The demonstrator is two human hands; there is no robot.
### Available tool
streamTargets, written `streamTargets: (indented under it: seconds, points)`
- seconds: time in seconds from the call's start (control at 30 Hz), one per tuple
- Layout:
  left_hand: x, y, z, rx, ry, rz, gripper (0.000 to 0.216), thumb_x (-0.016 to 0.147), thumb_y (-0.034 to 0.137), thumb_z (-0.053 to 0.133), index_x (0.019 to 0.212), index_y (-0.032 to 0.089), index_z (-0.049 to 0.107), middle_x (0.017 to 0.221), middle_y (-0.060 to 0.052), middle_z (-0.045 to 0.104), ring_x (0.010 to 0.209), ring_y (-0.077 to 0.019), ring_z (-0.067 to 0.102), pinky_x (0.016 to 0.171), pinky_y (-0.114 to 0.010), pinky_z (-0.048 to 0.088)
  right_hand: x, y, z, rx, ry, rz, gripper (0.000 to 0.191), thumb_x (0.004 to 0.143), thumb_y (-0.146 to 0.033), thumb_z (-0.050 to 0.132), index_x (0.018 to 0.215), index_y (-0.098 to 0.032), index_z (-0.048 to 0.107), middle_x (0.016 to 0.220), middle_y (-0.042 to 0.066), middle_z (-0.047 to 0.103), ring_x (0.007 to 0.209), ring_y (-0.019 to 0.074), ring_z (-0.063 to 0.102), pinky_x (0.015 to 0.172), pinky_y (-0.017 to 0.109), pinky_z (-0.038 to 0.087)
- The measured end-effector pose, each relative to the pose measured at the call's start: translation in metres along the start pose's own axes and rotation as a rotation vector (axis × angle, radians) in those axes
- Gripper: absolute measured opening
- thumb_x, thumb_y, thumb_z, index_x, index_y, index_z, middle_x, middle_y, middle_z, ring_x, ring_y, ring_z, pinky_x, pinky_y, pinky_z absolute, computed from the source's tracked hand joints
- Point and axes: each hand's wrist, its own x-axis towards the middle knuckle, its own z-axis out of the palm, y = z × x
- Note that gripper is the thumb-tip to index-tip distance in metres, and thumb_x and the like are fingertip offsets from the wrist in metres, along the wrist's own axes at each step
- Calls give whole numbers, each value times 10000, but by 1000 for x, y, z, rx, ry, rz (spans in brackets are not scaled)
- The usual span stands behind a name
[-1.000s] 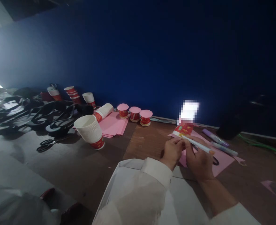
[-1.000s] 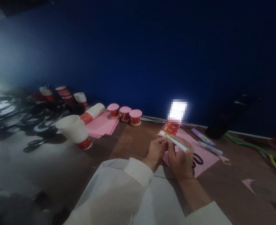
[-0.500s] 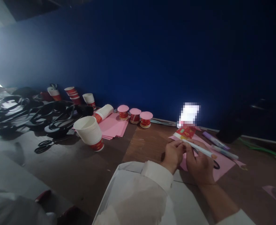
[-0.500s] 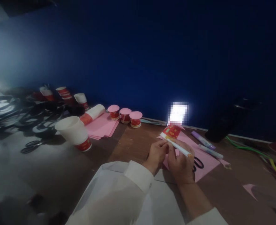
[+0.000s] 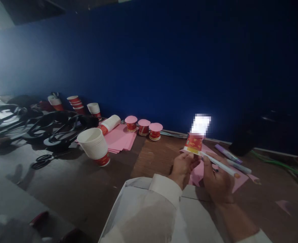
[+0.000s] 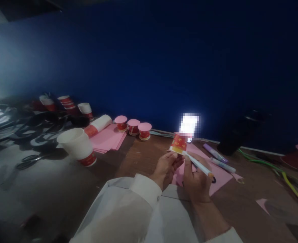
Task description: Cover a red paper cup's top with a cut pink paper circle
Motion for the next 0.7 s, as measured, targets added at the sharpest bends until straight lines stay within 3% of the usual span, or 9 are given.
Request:
streamTargets:
  seconds: [0.47,0.7]
  points:
    - [1,-3,1,-27,-46,32,289,630,296,897,754,106,718,752,-51,678,689,-135,636,947,-389,547,1,-4,0,3,-41,-54,198,964,-317,594,1007,-198,746,981,100,770,913,258,721,854,392,555]
    - [-2,-1,1,-3,-78,21,294,622,311,886,766,112,724,783,-49,678,734,-137,644,937,-346,534,3,-1,1,-33,-46,-51,202,956,-330,610,988,-187,748,963,110,771,912,276,723,835,402,551]
